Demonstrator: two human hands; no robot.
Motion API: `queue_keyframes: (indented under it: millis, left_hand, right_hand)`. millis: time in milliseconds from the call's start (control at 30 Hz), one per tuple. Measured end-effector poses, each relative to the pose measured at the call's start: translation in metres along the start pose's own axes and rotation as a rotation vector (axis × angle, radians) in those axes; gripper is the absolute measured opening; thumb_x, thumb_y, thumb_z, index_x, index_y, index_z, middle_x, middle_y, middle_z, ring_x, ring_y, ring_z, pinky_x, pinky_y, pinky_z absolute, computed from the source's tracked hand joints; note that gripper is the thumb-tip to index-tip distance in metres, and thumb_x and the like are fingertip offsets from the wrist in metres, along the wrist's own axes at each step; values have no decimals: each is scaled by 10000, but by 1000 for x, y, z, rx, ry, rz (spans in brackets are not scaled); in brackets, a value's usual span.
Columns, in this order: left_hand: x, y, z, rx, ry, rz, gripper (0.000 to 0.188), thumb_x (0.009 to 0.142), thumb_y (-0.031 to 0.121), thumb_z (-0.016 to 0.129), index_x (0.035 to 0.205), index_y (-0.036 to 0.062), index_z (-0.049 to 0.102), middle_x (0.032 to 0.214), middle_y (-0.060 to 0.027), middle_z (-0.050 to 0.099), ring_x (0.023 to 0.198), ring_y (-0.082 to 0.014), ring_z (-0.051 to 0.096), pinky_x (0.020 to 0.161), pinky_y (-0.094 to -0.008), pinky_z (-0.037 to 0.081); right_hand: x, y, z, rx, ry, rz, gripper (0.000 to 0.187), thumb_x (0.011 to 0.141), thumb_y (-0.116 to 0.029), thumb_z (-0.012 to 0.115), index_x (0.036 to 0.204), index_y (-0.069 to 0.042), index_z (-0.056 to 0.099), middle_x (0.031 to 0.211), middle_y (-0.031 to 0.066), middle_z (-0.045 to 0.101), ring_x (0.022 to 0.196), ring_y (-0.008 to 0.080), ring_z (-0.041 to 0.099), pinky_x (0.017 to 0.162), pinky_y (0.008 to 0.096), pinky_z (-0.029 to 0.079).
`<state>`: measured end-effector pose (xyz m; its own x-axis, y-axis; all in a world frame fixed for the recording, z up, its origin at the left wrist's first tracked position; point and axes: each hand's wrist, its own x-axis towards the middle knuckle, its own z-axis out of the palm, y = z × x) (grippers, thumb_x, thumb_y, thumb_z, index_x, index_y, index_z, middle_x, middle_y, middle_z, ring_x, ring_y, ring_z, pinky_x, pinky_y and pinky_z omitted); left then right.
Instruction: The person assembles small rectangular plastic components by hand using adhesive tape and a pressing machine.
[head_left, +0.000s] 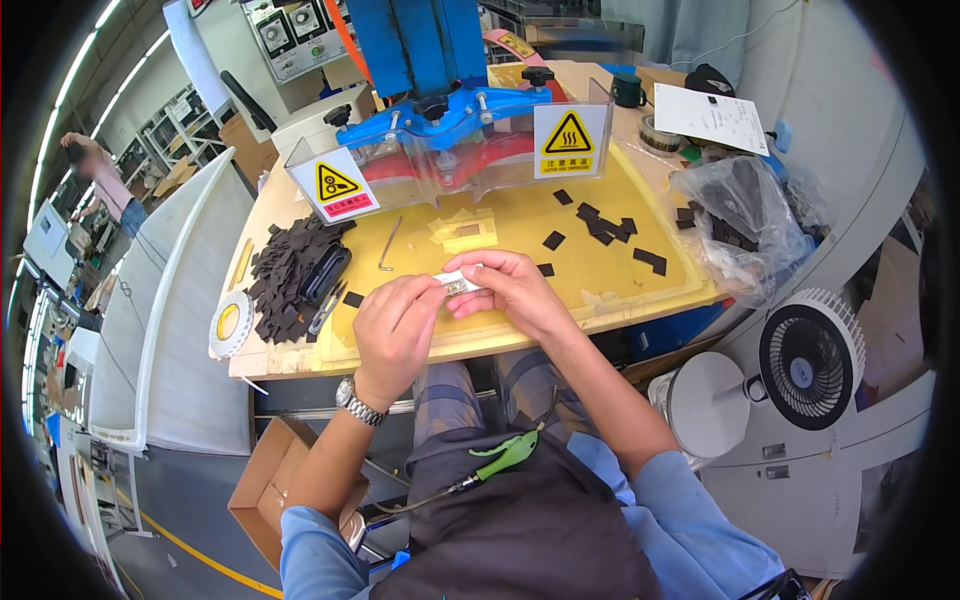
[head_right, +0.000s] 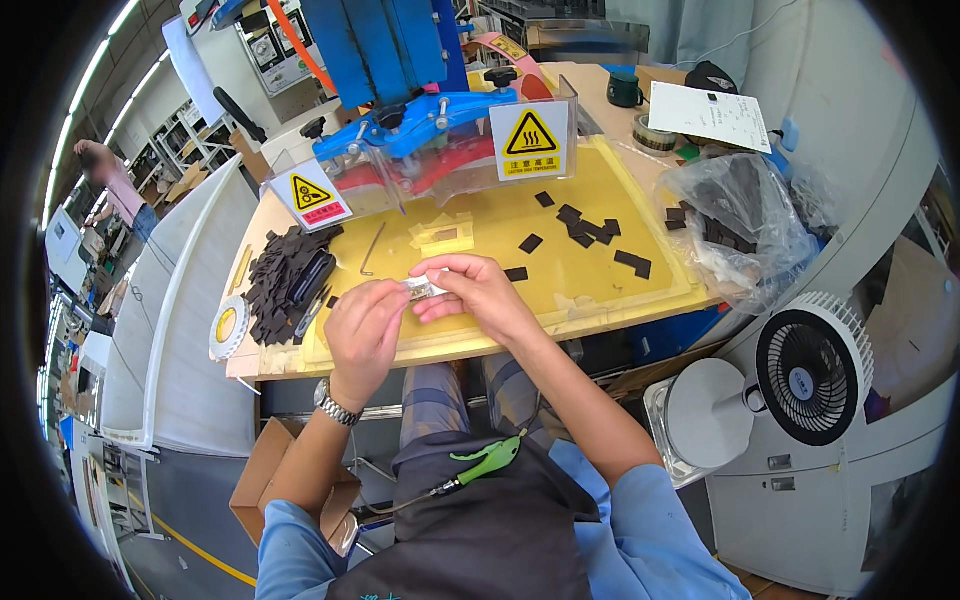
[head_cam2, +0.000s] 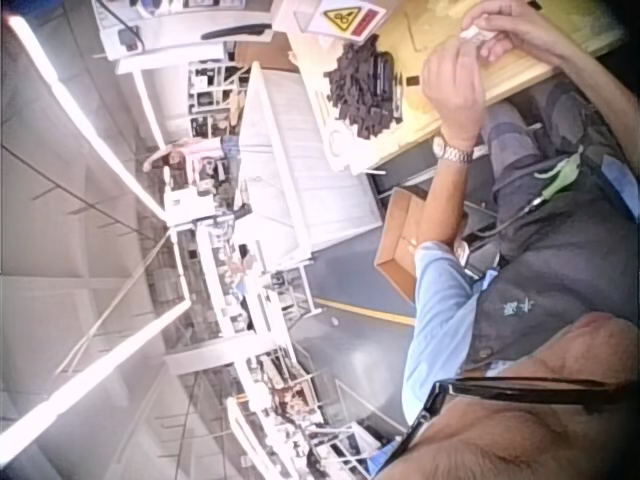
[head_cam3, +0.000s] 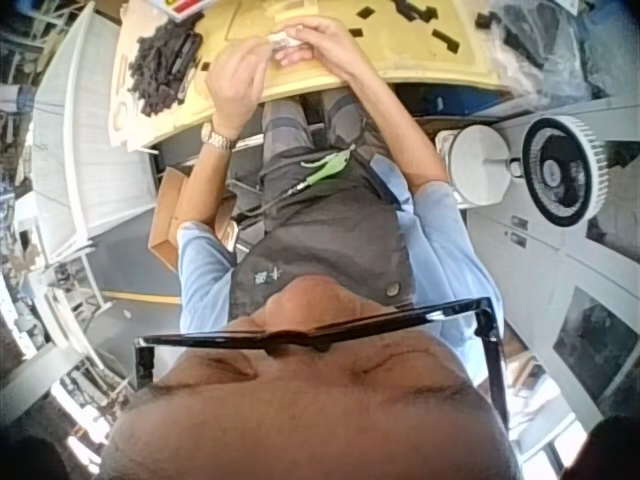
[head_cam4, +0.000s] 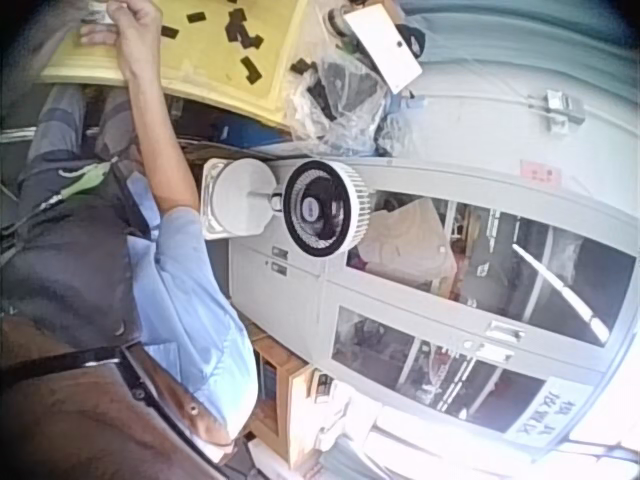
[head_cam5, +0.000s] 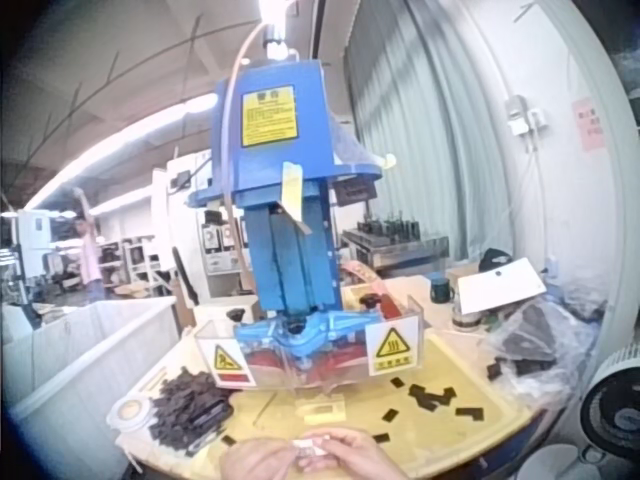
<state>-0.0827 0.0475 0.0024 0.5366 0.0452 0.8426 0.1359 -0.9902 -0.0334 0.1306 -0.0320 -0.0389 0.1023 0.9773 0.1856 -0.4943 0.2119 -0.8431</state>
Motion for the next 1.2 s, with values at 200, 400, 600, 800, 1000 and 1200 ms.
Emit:
queue_keyframes:
  millis: [200, 400, 600, 800, 1000, 1200]
  left_hand:
    - [-2, -3, -2, -4, -13, 79, 311, 799, -52, 842, 1099, 13, 797, 1139, -125, 794, 1036, -348, 788, 874, -439, 631]
    - [-1, -6, -4, 28, -29, 130, 322, 789, -19, 838, 1108, 7, 800, 1154, -119, 791, 1041, -338, 786, 881, -442, 634]
    - [-3, -8, -4, 8, -41, 115, 344, 796, -17, 830, 1137, 9, 795, 1174, -128, 780, 1069, -347, 778, 913, -456, 628]
    - [-8, -4, -4, 3, -29, 57, 370, 789, -51, 835, 1150, 17, 789, 1208, -134, 769, 1106, -359, 764, 941, -473, 618]
    - [-15, 4, -1, -49, 36, -84, 351, 823, -72, 843, 1154, 33, 790, 1224, -132, 766, 1140, -367, 744, 966, -478, 602]
    - [-17, 10, 2, -120, 57, -258, 299, 878, -65, 828, 1160, 26, 791, 1253, -140, 765, 1221, -380, 713, 1057, -495, 561]
  right_hand:
    - [1, 0, -3, 16, -18, 8, 292, 1185, -127, 633, 1365, 71, 750, 1231, 214, 818, 1015, 279, 849, 941, 405, 722]
    - [2, 0, -4, 8, -40, 34, 303, 1171, -117, 656, 1399, 64, 739, 1264, 198, 811, 1081, 257, 829, 967, 415, 711]
    - [1, 1, -5, -18, -69, 13, 317, 1116, -46, 723, 1415, 60, 726, 1262, 191, 812, 1084, 260, 835, 989, 388, 707]
    - [0, -2, -3, -17, -70, 13, 329, 1113, -24, 707, 1430, 62, 714, 1273, 200, 810, 1092, 264, 834, 1005, 394, 703]
    - [-2, -3, -1, 1, -106, -1, 323, 1117, 7, 669, 1432, 68, 709, 1284, 208, 804, 1104, 270, 834, 1017, 403, 705]
    - [-3, 0, 0, -37, -96, -29, 330, 1119, 16, 656, 1442, 67, 701, 1277, 206, 803, 1115, 268, 832, 1018, 397, 705]
